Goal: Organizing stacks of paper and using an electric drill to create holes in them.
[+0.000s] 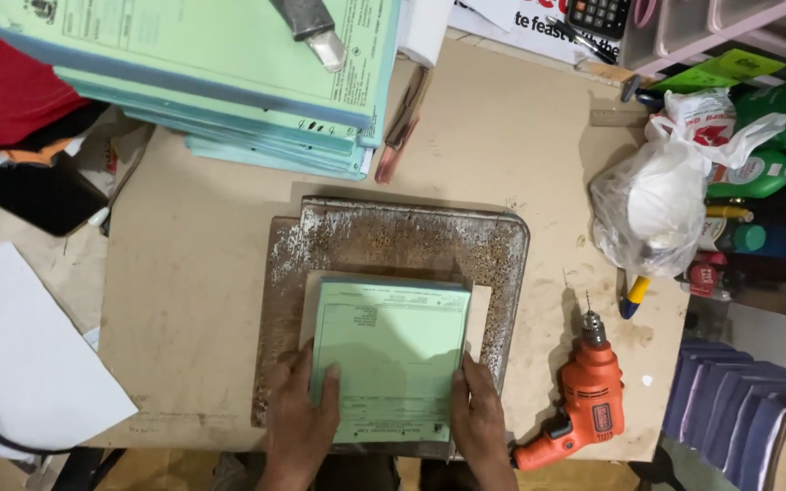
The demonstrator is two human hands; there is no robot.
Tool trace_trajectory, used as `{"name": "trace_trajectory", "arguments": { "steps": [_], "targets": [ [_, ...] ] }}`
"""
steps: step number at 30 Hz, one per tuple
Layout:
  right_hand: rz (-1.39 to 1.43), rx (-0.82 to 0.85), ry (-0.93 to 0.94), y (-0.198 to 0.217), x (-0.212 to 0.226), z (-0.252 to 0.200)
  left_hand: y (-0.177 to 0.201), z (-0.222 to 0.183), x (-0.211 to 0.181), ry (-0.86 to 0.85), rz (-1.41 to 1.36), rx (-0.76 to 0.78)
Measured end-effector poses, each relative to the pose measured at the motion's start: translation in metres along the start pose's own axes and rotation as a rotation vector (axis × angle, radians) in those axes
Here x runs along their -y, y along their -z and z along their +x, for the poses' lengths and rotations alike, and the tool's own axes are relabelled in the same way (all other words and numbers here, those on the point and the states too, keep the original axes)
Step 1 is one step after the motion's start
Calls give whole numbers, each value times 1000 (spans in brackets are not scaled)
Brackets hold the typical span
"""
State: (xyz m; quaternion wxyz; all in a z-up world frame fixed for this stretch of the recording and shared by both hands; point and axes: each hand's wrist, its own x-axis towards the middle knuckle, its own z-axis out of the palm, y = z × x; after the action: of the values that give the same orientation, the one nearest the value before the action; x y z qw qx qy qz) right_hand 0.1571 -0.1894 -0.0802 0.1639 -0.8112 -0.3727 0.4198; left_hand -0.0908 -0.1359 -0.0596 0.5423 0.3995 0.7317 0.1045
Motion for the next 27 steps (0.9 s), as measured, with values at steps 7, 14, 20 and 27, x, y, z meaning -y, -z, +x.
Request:
{"name": "trace_trajectory", "arguments": {
  "steps": [7,14,20,27],
  "targets": [
    [-61,8,-16,1,15,-2,-10,1,12,-102,51,-112],
    [-73,-18,128,-4,-37,12,0,-4,-5,-6,17,-60],
    [22,33,-86,5,-9,4,10,-7,2,48,-32,27],
    [113,-28,-269,8,56,-11,-11,-10,36,-94,-49,-109]
  ]
}}
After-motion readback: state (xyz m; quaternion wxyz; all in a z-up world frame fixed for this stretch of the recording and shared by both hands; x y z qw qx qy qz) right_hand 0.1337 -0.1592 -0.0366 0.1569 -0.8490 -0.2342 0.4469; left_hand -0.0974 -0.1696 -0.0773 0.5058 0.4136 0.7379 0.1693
